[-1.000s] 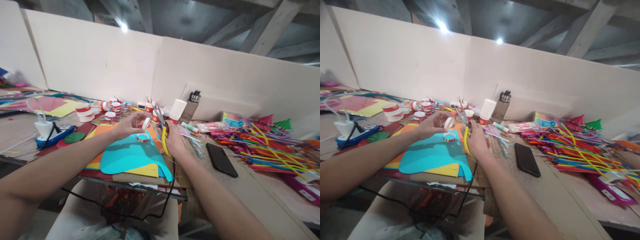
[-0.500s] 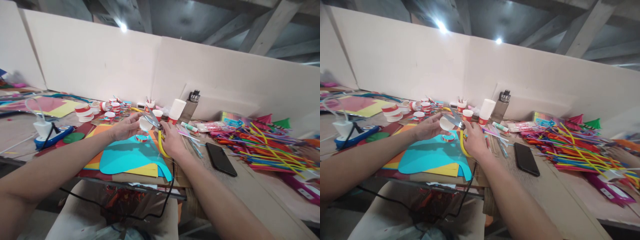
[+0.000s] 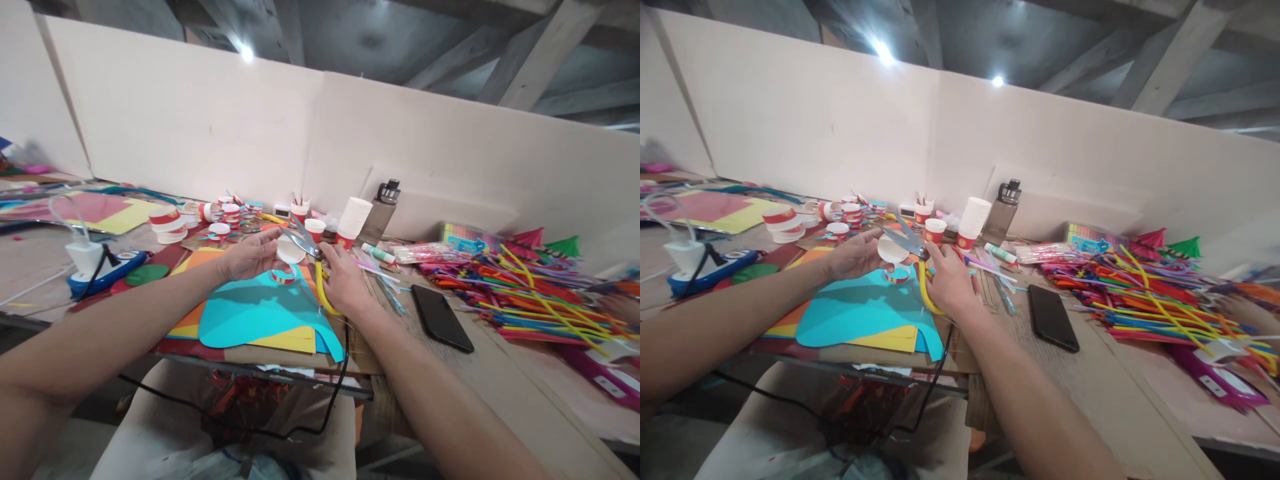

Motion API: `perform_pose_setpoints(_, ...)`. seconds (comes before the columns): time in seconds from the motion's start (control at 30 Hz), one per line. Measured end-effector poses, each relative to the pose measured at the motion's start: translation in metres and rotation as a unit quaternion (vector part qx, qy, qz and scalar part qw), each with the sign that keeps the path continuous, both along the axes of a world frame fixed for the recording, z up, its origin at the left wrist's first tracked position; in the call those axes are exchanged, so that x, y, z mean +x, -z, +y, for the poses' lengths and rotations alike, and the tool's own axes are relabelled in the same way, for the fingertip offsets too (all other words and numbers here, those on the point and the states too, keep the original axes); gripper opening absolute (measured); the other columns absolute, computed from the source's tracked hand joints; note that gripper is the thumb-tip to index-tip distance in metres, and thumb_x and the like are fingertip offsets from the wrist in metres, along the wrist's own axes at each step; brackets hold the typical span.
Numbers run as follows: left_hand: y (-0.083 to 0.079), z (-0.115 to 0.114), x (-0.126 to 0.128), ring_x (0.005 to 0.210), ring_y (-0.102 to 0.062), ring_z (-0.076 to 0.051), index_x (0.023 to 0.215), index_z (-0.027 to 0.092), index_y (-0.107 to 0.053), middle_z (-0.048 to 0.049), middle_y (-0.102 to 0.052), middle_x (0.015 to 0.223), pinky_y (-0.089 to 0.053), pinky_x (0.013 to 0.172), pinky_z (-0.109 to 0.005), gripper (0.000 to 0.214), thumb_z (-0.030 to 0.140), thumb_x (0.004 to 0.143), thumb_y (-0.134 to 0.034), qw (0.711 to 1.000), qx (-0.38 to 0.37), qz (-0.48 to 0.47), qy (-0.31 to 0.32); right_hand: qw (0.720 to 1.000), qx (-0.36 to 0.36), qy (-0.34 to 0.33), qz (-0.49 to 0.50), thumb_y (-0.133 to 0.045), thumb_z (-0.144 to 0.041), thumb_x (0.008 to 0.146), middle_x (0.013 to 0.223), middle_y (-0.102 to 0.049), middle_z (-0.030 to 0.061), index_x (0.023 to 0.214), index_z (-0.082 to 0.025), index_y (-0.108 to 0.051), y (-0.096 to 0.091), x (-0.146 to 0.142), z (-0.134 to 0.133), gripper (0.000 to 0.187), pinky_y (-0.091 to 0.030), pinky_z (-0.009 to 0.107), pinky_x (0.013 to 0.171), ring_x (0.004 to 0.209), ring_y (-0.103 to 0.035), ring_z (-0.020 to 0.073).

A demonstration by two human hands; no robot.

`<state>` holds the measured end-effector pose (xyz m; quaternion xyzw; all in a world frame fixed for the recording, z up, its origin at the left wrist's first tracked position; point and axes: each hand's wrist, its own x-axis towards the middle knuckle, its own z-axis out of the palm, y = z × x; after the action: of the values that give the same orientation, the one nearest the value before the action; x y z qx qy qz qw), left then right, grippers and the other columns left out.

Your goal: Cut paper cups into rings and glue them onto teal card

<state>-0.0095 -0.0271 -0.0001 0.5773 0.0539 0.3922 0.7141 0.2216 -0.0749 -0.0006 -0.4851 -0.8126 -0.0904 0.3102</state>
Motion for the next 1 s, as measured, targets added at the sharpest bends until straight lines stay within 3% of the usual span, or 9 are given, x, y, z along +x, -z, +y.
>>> perform_pose_setpoints(0.2, -0.001, 0.002, -0.002, 0.100, -0.073, -0.029, 0.117, 0.015, -0.062, -0.0144, -0.074, 0.107, -0.057, 0.068, -0.028, 0.046, 0.039, 0.081, -0.077, 1.000, 0.006, 0.004, -0.003, 0.999, -0.012, 0.017, -0.028, -0.054, -0.022, 0.087, 0.116, -0.064, 0.0166, 0.131, -0.015, -0.055, -0.007, -0.001, -0.005, 0.045, -0.048, 0.037, 0.082, 0.101, -0.060, 0.0290)
perform_pose_setpoints(0.43, -0.003, 0.004, -0.005, 0.091, -0.075, -0.028, 0.115, 0.012, -0.063, -0.0162, -0.074, 0.107, -0.056, 0.062, -0.025, 0.048, 0.043, 0.080, -0.076, 1.000, 0.011, 0.009, 0.002, 0.997, -0.010, 0.034, -0.061, -0.054, -0.028, 0.091, 0.111, -0.067, 0.0162, 0.127, -0.014, -0.058, -0.010, -0.001, -0.005, 0.039, -0.047, 0.037, 0.082, 0.098, -0.062, 0.0290)
perform_pose_setpoints(0.77, 0.004, 0.009, -0.006, 0.088, -0.075, -0.026, 0.112, 0.010, -0.067, -0.0184, -0.074, 0.106, -0.058, 0.063, -0.025, 0.044, 0.042, 0.082, -0.074, 0.999, 0.016, 0.013, 0.026, 0.999, -0.010, 0.005, -0.052, -0.055, -0.027, 0.090, 0.117, -0.065, 0.0166, 0.131, -0.015, -0.056, -0.012, -0.001, -0.006, 0.043, -0.048, 0.038, 0.084, 0.102, -0.061, 0.0289)
perform_pose_setpoints(1.0, 0.001, 0.009, -0.008, 0.081, -0.074, -0.023, 0.108, 0.009, -0.069, -0.0186, -0.074, 0.104, -0.056, 0.058, -0.023, 0.047, 0.047, 0.081, -0.074, 0.999, 0.019, 0.027, 0.027, 0.997, 0.012, 0.004, -0.071, -0.053, -0.030, 0.091, 0.113, -0.067, 0.0151, 0.129, -0.016, -0.058, -0.008, 0.002, 0.000, 0.041, -0.047, 0.038, 0.081, 0.097, -0.062, 0.0285)
